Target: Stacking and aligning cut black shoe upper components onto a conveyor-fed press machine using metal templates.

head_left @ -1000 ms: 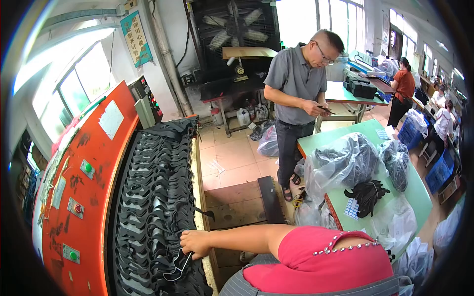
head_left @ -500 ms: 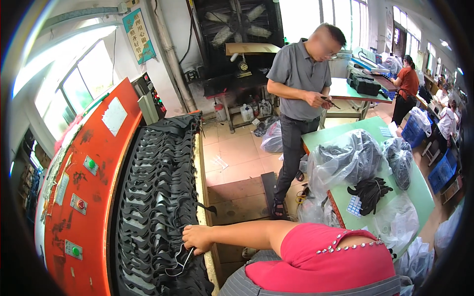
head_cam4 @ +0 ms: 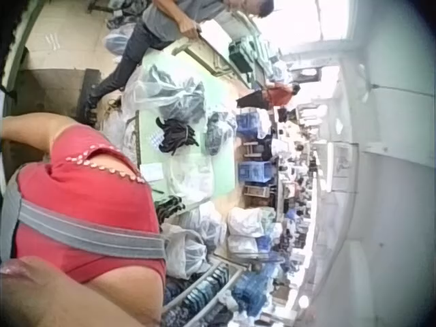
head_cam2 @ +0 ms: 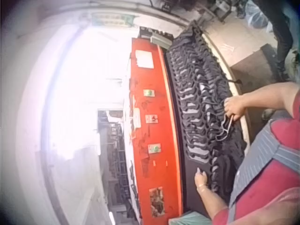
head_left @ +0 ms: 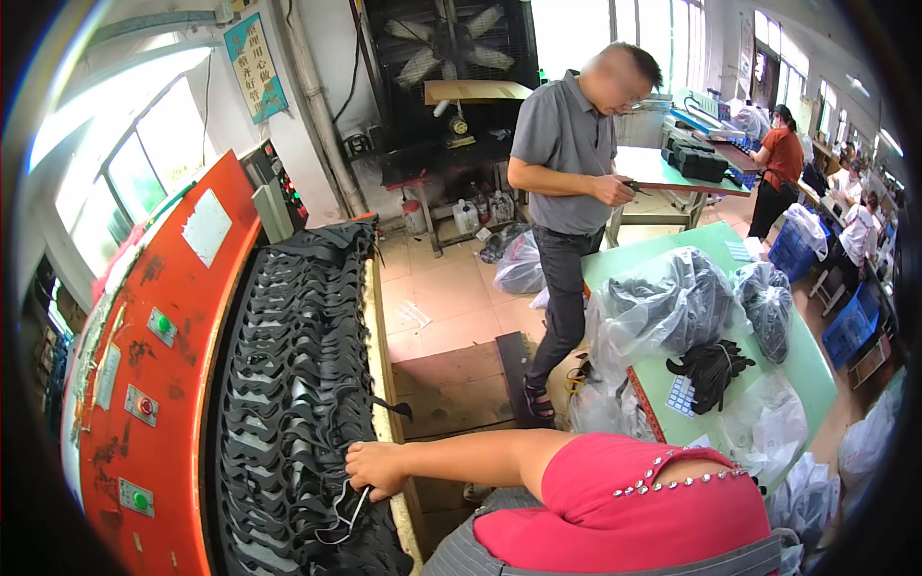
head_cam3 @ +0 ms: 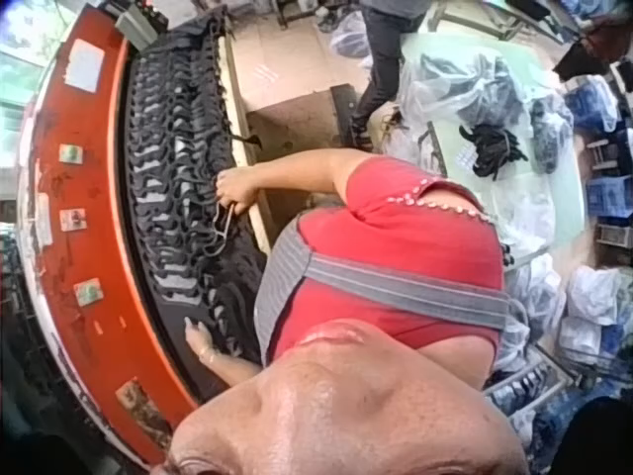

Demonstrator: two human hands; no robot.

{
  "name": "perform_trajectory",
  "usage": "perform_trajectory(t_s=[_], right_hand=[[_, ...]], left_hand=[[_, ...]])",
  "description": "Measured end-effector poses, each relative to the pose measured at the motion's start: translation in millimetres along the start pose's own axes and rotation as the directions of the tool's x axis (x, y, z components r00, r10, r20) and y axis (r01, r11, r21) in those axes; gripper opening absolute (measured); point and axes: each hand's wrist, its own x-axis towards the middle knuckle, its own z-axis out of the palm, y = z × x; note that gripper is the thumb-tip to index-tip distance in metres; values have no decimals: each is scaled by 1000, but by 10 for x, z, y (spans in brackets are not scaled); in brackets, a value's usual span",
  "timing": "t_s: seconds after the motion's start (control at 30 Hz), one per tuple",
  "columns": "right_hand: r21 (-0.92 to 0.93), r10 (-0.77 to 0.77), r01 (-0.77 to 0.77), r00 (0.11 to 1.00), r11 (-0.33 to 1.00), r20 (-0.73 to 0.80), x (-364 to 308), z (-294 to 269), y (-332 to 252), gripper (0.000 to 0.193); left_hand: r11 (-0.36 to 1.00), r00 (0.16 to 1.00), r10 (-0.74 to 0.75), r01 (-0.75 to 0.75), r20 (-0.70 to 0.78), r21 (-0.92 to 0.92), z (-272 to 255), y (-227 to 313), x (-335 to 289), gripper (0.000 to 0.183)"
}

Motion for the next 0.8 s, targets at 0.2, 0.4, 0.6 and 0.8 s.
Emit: perform_trajectory(t_s=[0.2, 0.4, 0.6, 0.8], right_hand=[[11, -17, 17, 1000, 1000, -5, -53, 1, -46, 29], [17, -3, 3, 1000, 1000, 15, -70, 39, -109, 32], [3, 5, -5, 999, 1000, 38, -31, 31, -95, 32], [-13, -3, 3, 1000, 1000, 4, -59, 55, -96, 33]], left_hand=[[983, 962, 82, -122, -262, -139, -31, 163, -293, 44], [970, 977, 73, -116, -200, -212, 282, 162, -660, 38], [954, 928, 138, -219, -345, -206, 457, 255, -845, 38], [938, 951, 160, -230, -266, -261, 316, 442, -952, 39]])
